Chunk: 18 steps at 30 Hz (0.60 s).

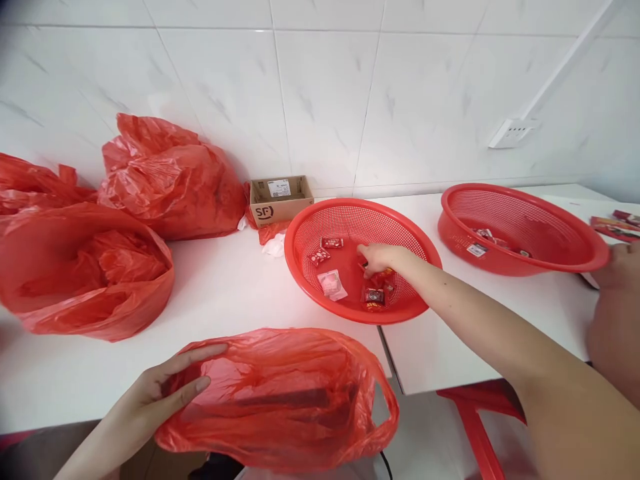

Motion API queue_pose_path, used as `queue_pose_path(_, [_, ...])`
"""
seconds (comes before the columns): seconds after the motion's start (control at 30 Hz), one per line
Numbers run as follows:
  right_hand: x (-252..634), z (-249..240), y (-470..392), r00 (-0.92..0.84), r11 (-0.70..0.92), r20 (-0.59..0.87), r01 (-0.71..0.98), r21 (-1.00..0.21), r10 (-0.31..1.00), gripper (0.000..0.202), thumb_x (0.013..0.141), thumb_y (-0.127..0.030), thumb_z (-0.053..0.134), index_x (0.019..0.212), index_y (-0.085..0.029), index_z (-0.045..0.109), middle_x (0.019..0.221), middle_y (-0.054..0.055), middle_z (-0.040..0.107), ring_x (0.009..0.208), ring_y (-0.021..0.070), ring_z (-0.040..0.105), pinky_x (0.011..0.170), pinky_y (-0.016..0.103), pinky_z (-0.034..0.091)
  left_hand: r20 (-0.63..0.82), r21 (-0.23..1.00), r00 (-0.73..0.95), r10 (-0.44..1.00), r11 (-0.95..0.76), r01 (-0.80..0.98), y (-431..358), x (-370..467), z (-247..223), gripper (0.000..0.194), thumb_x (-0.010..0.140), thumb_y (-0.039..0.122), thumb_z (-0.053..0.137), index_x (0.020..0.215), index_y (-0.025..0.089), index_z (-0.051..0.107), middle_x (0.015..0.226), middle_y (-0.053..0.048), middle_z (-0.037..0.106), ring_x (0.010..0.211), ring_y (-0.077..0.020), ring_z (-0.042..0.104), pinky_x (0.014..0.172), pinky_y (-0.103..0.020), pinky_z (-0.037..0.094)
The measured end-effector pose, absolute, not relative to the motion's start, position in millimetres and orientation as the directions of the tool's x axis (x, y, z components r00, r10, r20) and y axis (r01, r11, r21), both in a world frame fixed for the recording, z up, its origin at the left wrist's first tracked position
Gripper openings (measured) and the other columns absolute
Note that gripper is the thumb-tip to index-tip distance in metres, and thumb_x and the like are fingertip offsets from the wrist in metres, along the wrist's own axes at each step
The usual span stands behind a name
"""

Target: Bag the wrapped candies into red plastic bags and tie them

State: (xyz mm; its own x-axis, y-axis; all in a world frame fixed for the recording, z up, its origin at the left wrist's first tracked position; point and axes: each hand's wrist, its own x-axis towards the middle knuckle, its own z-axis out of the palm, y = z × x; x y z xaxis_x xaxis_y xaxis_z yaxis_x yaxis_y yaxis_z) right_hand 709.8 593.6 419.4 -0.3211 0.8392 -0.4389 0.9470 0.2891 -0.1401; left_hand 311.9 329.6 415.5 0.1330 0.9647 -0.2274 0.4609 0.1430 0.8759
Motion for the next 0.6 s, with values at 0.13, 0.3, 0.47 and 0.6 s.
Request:
queue_pose_path(0.13, [703.9, 434.0, 599.7, -0.317, 0.28, -0.442, 0.948, -0.149, 0.839, 0.036, 0.067, -0.026, 0.071, 0.102, -0.017, 0.063, 0.089, 0.01, 0.07, 0.075, 0.0267, 0.066, 0.063, 0.034, 0.047, -0.239, 0.889, 0.09, 0.967, 0.181, 0.421, 331.1, 310.5, 413.6, 0.042, 0.088, 0.049, 0.06, 0.125, 0.033, 0.067, 0.137, -0.003, 0.063, 0.127, -0.028, 0.057, 0.108, -0.04, 0.046])
queue_pose_path(0.3, [673.0, 499.7, 559.1, -0.5, 0.392, -0.254, 0.84, -0.375, 0.828, 0.019, 0.088, -0.03, 0.05, 0.104, -0.022, 0.055, 0.096, 0.004, 0.067, 0.09, 0.0204, 0.064, 0.075, 0.029, 0.048, -0.229, 0.89, -0.004, 0.973, 0.211, 0.404, 334.7, 315.3, 418.8, 0.052, 0.086, 0.052, 0.061, 0.134, 0.031, 0.06, 0.145, -0.002, 0.056, 0.131, -0.0277, 0.053, 0.11, -0.041, 0.043])
queue_pose_path(0.47, [607.7, 530.3, 460.1, -0.863, 0.503, 0.05, 0.245, -0.829, 0.503, 0.024, 0.087, -0.027, 0.056, 0.112, -0.024, 0.056, 0.098, 0.001, 0.065, 0.085, 0.0149, 0.062, 0.072, 0.025, 0.051, -0.205, 0.903, -0.008, 0.979, 0.192, 0.384, 341.7, 330.3, 424.2, 0.062, 0.085, 0.05, 0.063, 0.142, 0.03, 0.051, 0.15, -0.003, 0.05, 0.138, -0.0284, 0.046, 0.115, -0.043, 0.036])
queue_pose_path(0.6, [568.0, 480.6, 417.4, -0.918, 0.823, -0.129, 0.394, -0.409, 0.375, 0.022, 0.083, -0.02, 0.059, 0.104, -0.016, 0.065, 0.105, 0.012, 0.064, 0.091, 0.0248, 0.062, 0.077, 0.037, 0.052, -0.177, 0.925, 0.0, 0.984, 0.167, 0.341, 342.9, 338.3, 426.3, 0.066, 0.087, 0.048, 0.061, 0.148, 0.026, 0.044, 0.154, -0.005, 0.045, 0.142, -0.0286, 0.04, 0.114, -0.042, 0.038])
